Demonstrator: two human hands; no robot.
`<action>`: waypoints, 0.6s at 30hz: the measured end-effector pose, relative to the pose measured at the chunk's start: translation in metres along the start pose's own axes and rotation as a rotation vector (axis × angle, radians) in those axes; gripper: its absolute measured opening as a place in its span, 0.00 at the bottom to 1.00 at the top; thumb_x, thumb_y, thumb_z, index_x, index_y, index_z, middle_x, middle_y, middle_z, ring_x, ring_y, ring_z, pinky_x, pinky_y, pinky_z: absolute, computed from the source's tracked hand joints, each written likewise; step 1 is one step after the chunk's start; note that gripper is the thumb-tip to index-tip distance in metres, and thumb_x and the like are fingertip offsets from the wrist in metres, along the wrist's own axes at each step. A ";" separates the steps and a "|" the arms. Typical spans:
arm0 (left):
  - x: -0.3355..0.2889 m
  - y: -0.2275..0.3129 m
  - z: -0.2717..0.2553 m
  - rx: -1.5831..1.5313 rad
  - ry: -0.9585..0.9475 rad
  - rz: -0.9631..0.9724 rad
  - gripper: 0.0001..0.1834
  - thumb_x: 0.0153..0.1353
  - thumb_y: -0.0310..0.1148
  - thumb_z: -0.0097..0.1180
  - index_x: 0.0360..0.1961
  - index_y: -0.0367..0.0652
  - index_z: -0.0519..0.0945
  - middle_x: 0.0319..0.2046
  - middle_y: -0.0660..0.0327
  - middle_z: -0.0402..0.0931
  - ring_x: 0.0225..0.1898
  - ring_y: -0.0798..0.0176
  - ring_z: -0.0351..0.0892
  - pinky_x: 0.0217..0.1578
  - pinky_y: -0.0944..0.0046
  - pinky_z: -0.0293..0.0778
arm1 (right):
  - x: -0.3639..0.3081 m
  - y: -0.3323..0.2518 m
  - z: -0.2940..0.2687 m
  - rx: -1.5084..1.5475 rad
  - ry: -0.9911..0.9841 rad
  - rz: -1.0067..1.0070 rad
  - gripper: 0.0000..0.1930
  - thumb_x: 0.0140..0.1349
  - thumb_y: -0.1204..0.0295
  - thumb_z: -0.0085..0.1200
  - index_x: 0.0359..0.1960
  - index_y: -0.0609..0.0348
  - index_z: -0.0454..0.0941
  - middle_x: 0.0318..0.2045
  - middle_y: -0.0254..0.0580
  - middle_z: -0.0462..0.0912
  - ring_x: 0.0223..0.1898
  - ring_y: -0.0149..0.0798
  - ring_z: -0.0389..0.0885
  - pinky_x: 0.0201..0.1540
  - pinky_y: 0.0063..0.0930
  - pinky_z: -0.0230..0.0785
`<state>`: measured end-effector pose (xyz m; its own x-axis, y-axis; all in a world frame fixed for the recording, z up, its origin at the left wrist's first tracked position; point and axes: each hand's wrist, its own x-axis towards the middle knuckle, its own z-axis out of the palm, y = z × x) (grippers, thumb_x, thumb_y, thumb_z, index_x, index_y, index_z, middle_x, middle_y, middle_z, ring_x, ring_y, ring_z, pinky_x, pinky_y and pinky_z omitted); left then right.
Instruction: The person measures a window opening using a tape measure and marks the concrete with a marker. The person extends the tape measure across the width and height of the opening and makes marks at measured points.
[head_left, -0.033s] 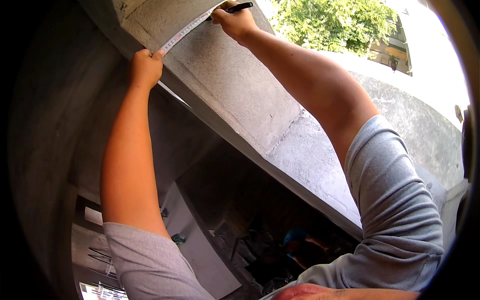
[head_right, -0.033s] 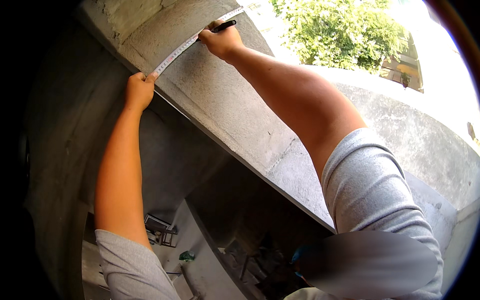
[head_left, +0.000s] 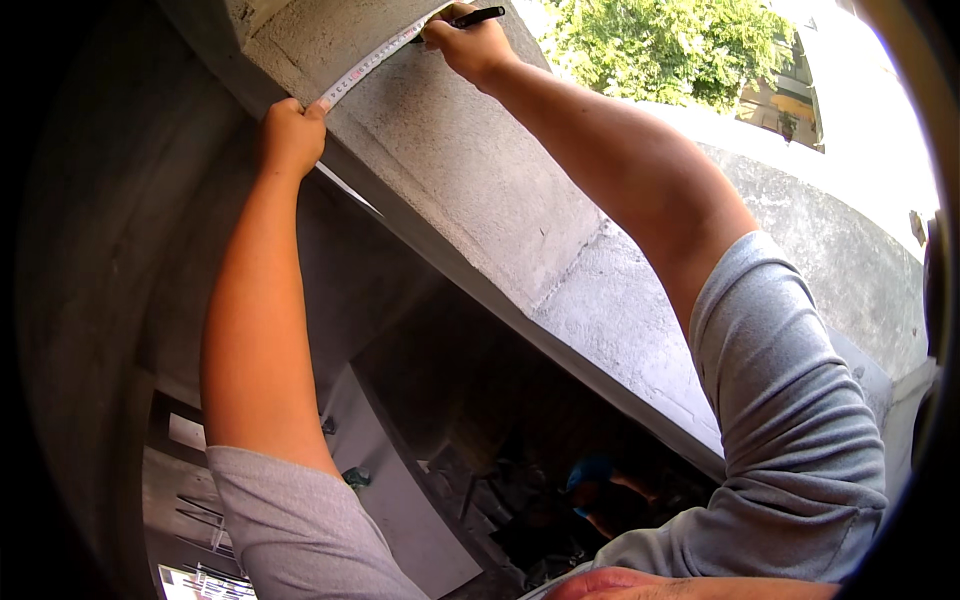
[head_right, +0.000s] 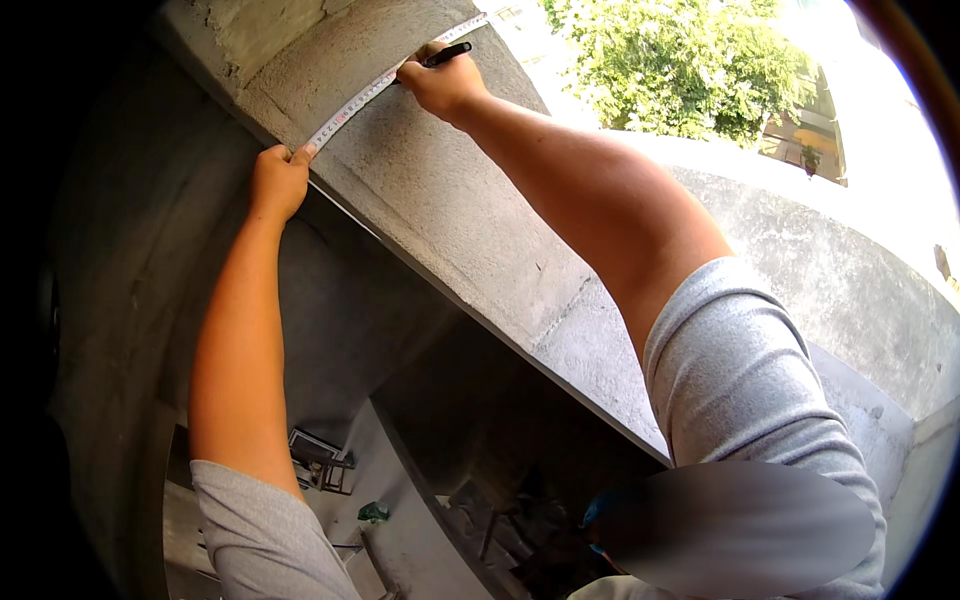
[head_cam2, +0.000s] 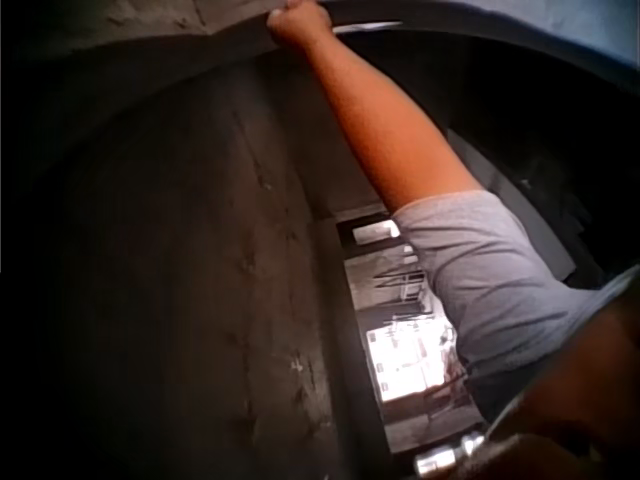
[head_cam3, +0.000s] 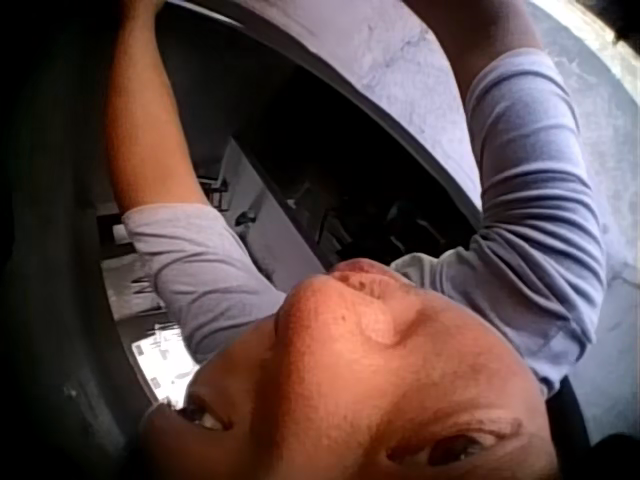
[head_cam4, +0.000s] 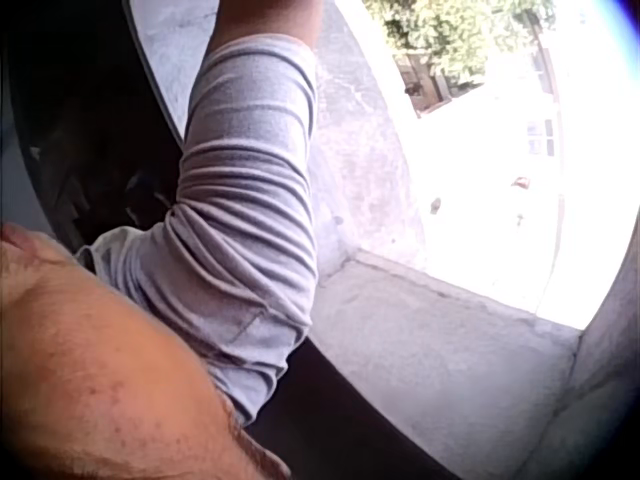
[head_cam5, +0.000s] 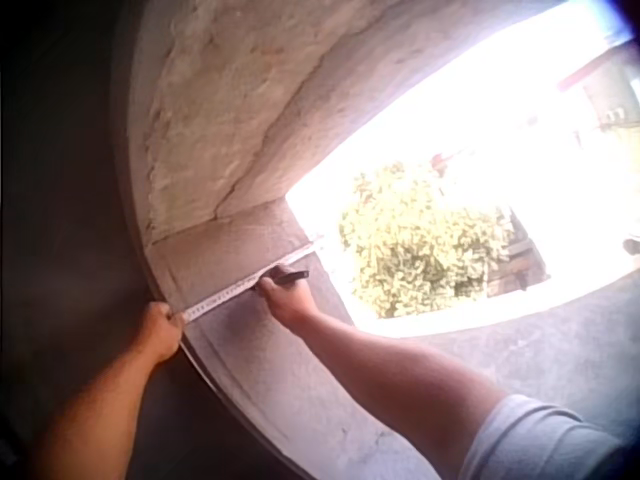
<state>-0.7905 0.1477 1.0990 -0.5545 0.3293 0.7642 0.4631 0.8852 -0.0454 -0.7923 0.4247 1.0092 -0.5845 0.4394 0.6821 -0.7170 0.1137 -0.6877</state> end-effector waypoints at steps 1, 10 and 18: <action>0.001 0.001 0.000 0.007 -0.002 -0.009 0.29 0.70 0.47 0.67 0.21 0.34 0.73 0.18 0.50 0.72 0.21 0.58 0.67 0.27 0.50 0.69 | 0.000 0.002 0.001 -0.006 0.000 -0.015 0.15 0.61 0.57 0.65 0.40 0.56 0.87 0.33 0.39 0.88 0.37 0.36 0.85 0.43 0.34 0.78; -0.001 0.016 -0.011 0.064 -0.098 -0.100 0.26 0.69 0.50 0.65 0.32 0.31 0.84 0.31 0.38 0.85 0.38 0.34 0.87 0.39 0.44 0.79 | -0.003 0.009 0.007 -0.140 0.023 -0.086 0.19 0.63 0.54 0.64 0.46 0.54 0.87 0.41 0.44 0.90 0.45 0.43 0.88 0.50 0.38 0.80; -0.005 0.023 -0.014 0.104 -0.106 -0.128 0.25 0.70 0.50 0.64 0.34 0.32 0.85 0.35 0.39 0.86 0.40 0.34 0.87 0.41 0.44 0.80 | -0.008 0.003 0.007 -0.215 0.004 -0.076 0.19 0.64 0.53 0.63 0.48 0.52 0.87 0.44 0.46 0.91 0.48 0.46 0.89 0.54 0.40 0.81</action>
<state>-0.7674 0.1617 1.1036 -0.6766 0.2400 0.6962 0.3132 0.9494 -0.0230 -0.7919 0.4151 1.0032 -0.5302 0.4256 0.7333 -0.6610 0.3341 -0.6719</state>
